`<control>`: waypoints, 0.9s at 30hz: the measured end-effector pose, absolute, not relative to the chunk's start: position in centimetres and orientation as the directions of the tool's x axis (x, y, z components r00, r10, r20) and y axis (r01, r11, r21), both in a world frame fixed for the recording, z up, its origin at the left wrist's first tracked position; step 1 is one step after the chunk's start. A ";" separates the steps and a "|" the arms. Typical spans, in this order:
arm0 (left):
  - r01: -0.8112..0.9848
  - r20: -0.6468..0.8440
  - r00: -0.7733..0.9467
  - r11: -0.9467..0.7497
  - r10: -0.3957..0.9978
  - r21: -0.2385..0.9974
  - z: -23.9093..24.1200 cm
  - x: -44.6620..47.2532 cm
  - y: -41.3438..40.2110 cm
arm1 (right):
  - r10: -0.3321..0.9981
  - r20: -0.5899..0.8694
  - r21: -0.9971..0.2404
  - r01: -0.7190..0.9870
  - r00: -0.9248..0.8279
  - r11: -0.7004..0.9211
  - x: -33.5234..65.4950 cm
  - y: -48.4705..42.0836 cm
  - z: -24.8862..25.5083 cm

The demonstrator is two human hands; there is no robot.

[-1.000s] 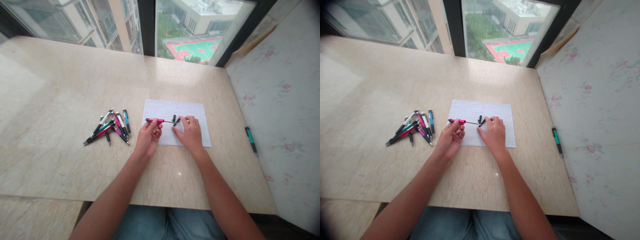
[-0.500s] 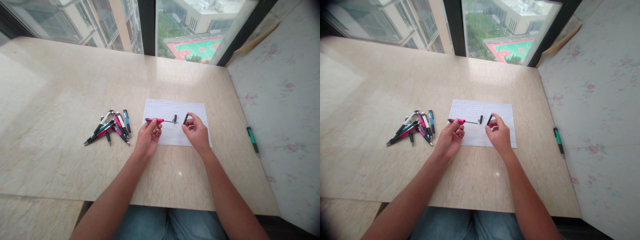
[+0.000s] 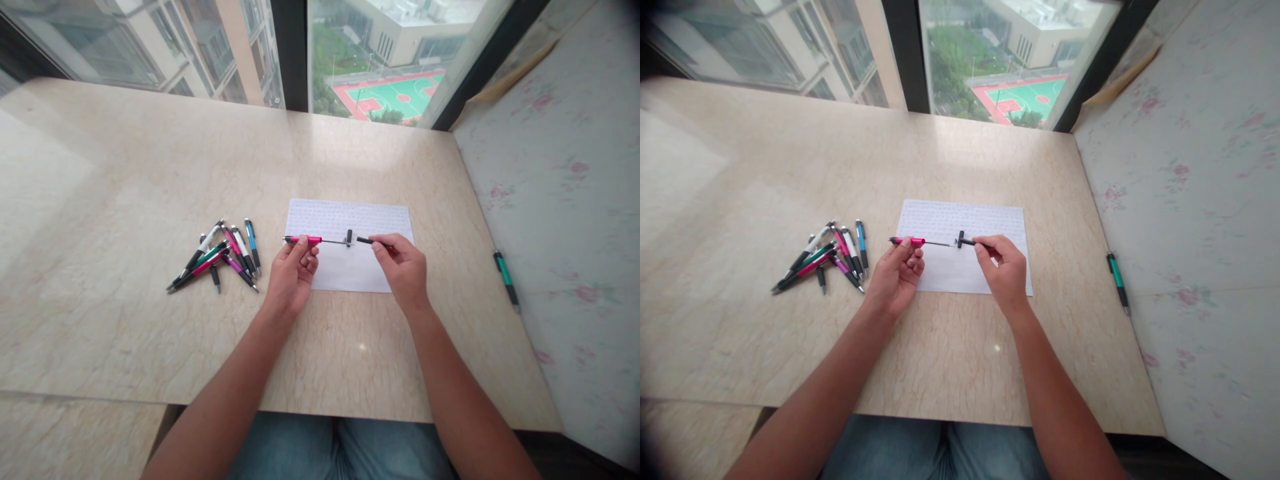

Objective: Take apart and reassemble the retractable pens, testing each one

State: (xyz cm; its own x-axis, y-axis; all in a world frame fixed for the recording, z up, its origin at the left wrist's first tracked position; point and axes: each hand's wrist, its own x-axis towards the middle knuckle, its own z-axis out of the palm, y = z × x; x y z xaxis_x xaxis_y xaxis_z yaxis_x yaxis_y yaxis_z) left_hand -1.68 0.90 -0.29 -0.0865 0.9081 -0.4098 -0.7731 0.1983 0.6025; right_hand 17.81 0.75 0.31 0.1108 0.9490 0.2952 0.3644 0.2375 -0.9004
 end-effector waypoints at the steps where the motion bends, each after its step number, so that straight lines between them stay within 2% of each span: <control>1: -0.772 -0.408 -0.089 0.197 0.909 0.605 -0.3 -1.7 0.9 | 0.950 0.284 -0.913 0.341 0.134 0.224 17.8 0.7 0.3; 7: -0.758 -0.395 -0.127 0.168 0.910 0.630 -0.3 -1.6 0.9 | 0.954 0.228 -0.957 0.223 0.196 0.183 17.9 0.7 0.1; 14: -0.754 -0.382 -0.128 0.160 0.915 0.638 -0.5 -1.6 0.9 | 0.949 0.269 -0.948 0.218 0.162 0.231 17.8 0.5 0.3; 27: -0.730 -0.385 -0.106 0.191 0.917 0.656 -0.3 -1.2 0.6 | 0.968 0.240 -0.953 0.210 0.075 0.220 17.5 0.3 0.8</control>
State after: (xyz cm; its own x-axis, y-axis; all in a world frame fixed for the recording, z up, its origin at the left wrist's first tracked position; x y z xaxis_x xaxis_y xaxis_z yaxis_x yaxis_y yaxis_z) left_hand -1.16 0.62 -0.34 -0.1060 0.9169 -0.3849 -0.7300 0.1911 0.6562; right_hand 17.51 0.29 0.81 0.0754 0.9679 0.2397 0.2103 0.2196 -0.9527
